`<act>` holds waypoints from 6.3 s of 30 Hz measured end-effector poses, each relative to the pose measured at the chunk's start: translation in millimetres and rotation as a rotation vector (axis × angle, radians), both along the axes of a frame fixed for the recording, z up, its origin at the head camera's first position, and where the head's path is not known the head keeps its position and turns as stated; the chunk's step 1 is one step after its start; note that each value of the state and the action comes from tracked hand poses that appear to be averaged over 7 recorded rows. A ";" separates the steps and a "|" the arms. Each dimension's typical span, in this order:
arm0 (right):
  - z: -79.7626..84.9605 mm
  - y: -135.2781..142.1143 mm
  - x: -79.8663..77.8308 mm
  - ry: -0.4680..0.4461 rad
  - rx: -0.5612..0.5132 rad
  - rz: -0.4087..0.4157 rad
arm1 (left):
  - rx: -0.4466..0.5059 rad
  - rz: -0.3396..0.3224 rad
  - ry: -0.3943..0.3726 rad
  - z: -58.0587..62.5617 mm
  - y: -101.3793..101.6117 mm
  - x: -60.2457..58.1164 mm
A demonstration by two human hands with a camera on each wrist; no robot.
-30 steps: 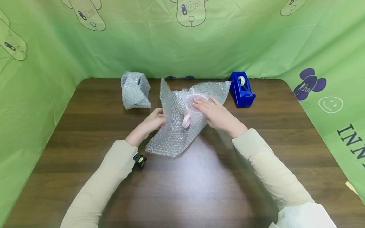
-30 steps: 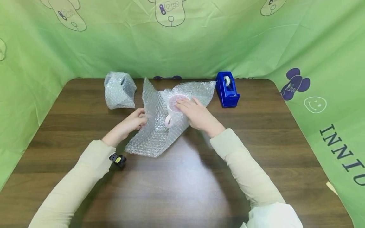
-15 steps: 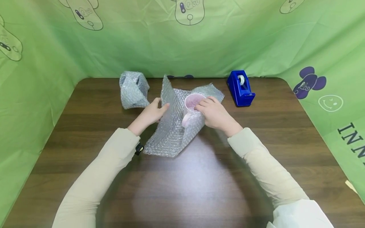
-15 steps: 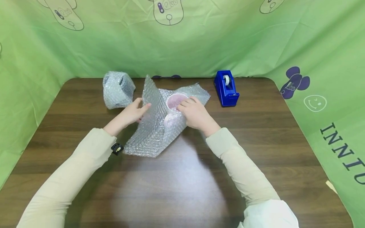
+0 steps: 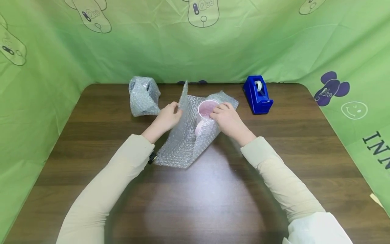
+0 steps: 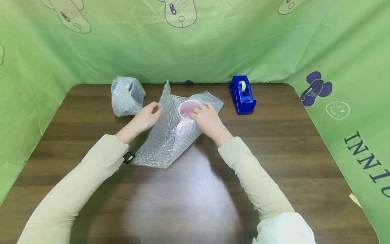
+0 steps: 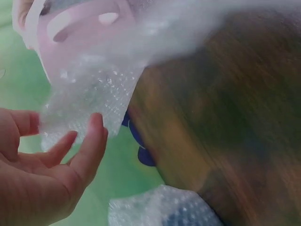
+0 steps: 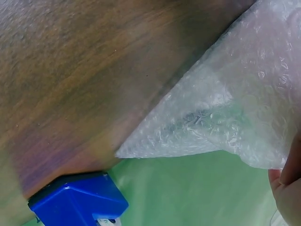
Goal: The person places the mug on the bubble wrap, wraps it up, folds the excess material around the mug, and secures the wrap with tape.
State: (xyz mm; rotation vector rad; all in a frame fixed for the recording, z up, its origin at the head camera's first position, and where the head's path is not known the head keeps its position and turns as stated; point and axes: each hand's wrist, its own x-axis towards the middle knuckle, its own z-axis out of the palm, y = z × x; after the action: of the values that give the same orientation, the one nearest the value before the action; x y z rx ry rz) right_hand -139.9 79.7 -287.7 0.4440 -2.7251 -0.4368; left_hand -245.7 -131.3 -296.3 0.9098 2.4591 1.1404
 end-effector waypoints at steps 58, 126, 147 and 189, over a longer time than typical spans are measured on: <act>2.9 -5.4 -1.4 -0.041 -0.052 -0.103 | 0.337 0.081 -0.509 -2.6 71.3 4.4; 0.3 38.8 -10.3 -0.402 -1.935 -0.540 | -0.112 0.140 -0.096 7.5 87.1 16.1; -14.7 32.8 -21.0 0.116 -1.764 -0.456 | -0.091 0.162 -0.086 5.1 87.2 16.7; 23.3 16.7 -28.4 -0.245 -1.842 -0.647 | -0.092 0.216 -0.098 1.9 91.8 19.2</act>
State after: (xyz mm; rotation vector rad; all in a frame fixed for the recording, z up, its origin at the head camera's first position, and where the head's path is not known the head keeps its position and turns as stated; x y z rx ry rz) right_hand -168.3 96.4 -264.4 -0.8828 -2.1368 1.8956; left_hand -226.6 -39.6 -294.4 0.5593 2.5518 1.0992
